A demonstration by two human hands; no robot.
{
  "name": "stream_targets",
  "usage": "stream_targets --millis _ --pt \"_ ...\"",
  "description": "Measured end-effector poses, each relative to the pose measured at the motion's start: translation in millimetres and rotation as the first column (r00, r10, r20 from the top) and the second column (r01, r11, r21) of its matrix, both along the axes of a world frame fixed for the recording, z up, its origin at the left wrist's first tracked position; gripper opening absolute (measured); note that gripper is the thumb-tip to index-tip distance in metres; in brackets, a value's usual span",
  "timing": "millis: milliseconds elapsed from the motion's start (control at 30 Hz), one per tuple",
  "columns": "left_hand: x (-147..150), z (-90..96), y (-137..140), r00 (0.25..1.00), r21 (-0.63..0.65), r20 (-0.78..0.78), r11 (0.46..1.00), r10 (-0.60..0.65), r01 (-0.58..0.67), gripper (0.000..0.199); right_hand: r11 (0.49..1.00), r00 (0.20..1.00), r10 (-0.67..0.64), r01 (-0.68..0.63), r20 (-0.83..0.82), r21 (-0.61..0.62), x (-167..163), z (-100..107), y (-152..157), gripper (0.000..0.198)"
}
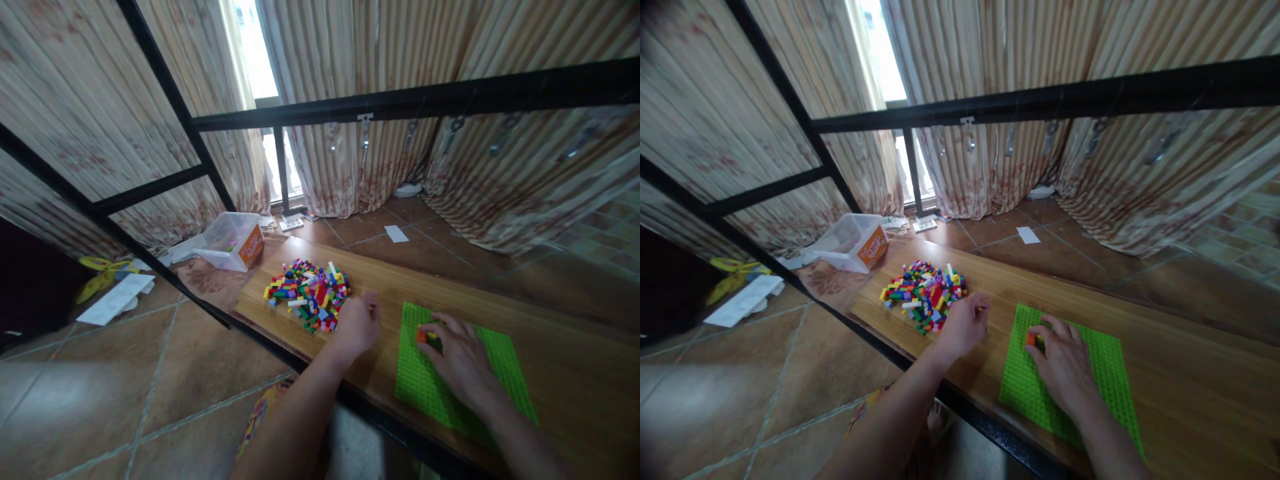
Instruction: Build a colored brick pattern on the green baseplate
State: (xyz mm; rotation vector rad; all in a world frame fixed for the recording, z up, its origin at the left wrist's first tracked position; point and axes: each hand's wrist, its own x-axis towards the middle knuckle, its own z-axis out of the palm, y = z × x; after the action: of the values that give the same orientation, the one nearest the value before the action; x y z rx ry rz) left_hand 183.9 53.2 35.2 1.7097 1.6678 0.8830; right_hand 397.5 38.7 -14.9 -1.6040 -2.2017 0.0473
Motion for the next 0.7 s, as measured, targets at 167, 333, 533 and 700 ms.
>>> stream_targets --millis 167,333,533,700 --pt "-65 11.8 2 0.971 0.109 -0.086 0.971 0.224 -0.215 0.029 1.0 1.0 0.011 -0.011 -0.008 0.007 7 -3 3 0.026" --pt "-148 17.5 -6 0.82 0.056 -0.337 0.879 0.463 -0.473 0.028 0.999 0.998 0.031 -0.029 -0.046 0.036 1 1 2 0.03" --pt "-189 6.8 -11 0.737 0.02 -0.461 0.836 0.495 -0.549 0.036 0.996 0.996 0.092 -0.092 0.0 0.011 -23 2 3 0.027" --pt "-198 3.7 -8 0.746 0.025 -0.457 0.846 0.484 -0.533 0.05 0.996 0.996 0.087 -0.087 0.016 0.018 -22 1 4 0.029"
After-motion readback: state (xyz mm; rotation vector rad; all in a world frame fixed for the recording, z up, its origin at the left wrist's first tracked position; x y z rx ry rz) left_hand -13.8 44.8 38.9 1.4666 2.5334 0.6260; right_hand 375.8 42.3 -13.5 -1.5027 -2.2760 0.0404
